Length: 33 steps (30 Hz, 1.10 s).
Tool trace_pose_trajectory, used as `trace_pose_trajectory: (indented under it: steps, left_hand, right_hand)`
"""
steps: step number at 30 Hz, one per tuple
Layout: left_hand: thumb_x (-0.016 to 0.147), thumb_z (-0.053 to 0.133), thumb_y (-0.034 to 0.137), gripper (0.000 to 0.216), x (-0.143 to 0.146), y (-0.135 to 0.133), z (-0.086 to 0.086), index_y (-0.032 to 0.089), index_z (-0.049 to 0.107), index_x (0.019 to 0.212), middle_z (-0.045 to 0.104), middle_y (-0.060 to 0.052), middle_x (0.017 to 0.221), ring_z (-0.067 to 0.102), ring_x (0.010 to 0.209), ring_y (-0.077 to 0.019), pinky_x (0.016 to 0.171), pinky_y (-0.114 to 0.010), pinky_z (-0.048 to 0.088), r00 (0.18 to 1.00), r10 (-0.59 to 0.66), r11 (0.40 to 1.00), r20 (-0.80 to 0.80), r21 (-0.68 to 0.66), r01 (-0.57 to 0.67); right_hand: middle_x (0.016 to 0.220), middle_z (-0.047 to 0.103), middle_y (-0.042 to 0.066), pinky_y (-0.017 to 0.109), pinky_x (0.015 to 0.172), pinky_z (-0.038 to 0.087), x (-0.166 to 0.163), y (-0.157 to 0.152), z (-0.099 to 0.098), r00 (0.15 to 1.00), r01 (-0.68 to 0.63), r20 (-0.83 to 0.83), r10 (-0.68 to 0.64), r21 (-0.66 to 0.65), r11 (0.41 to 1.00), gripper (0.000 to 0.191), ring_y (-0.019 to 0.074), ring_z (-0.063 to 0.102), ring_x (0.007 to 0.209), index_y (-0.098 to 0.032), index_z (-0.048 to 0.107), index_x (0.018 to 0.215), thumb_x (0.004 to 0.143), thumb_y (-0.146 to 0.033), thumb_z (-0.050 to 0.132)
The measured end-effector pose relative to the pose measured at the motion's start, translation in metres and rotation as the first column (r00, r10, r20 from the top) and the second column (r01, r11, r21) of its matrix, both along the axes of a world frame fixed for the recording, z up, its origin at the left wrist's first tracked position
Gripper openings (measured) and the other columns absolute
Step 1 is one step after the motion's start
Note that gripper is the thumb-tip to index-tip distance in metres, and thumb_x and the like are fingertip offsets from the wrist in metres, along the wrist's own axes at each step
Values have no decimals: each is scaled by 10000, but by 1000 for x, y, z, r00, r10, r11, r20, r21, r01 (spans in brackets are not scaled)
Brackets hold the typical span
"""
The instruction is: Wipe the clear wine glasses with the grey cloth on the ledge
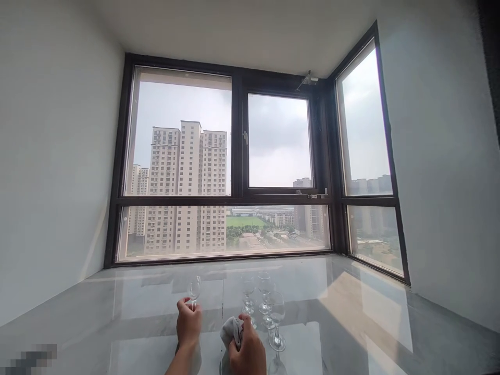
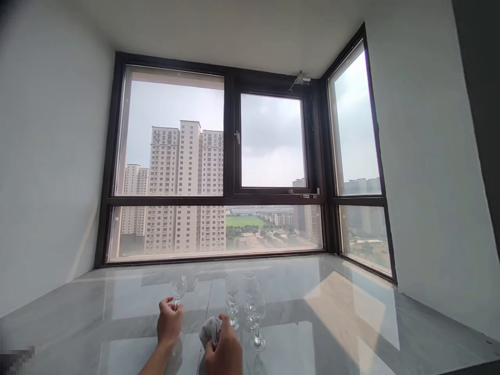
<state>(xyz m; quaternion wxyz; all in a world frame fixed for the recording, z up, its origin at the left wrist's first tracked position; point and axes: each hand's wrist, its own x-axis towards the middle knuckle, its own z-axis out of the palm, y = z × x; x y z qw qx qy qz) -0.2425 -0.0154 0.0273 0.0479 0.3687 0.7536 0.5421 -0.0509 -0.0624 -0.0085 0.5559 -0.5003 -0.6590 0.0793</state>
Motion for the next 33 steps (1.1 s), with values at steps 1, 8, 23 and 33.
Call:
trace_pose_trajectory:
  steps: [1, 8, 23, 33]
  left_hand:
    - [886, 495, 312, 252, 5, -5, -1, 222, 491, 1121, 697, -22, 823, 679, 725, -214, 596, -260, 406, 998, -47, 998, -32, 27, 48]
    - [849, 510, 226, 183, 35, -32, -10, 259, 663, 944, 692, -8, 774, 662, 782, -211, 702, -270, 393, 829, -303, 952, -470, -101, 290]
    - [735, 515, 172, 235, 48, -35, -9, 232, 423, 528, 532, -8, 571, 547, 705, -201, 710, -277, 389, 706, -479, 876, -522, -233, 422]
    - [856, 485, 500, 410, 47, -34, -13, 211, 503, 566, 616, -25, 662, 551, 687, -176, 665, -263, 375, 664, -579, 802, -474, -184, 568]
  right_hand:
    - [941, 743, 63, 308, 704, 510, 0, 1, -1, 1000, 6, -9, -6, 12, 1000, 503, 259, 727, 864, -236, 593, 1161, 681, -104, 515]
    - [1060, 729, 81, 325, 823, 535, -4, 3, 0, 986, -20, -163, 42, 130, 991, 586, 255, 702, 1008, -237, 585, 1212, 654, -78, 506]
    - [1132, 685, 94, 343, 891, 532, -1, -3, 5, 959, -10, -273, 76, 235, 972, 490, 256, 674, 1070, -238, 530, 1275, 795, -141, 519]
    - [1064, 704, 96, 350, 838, 534, -2, -2, 6, 937, -7, -342, 74, 193, 981, 415, 269, 688, 1021, -249, 521, 1279, 865, -261, 528]
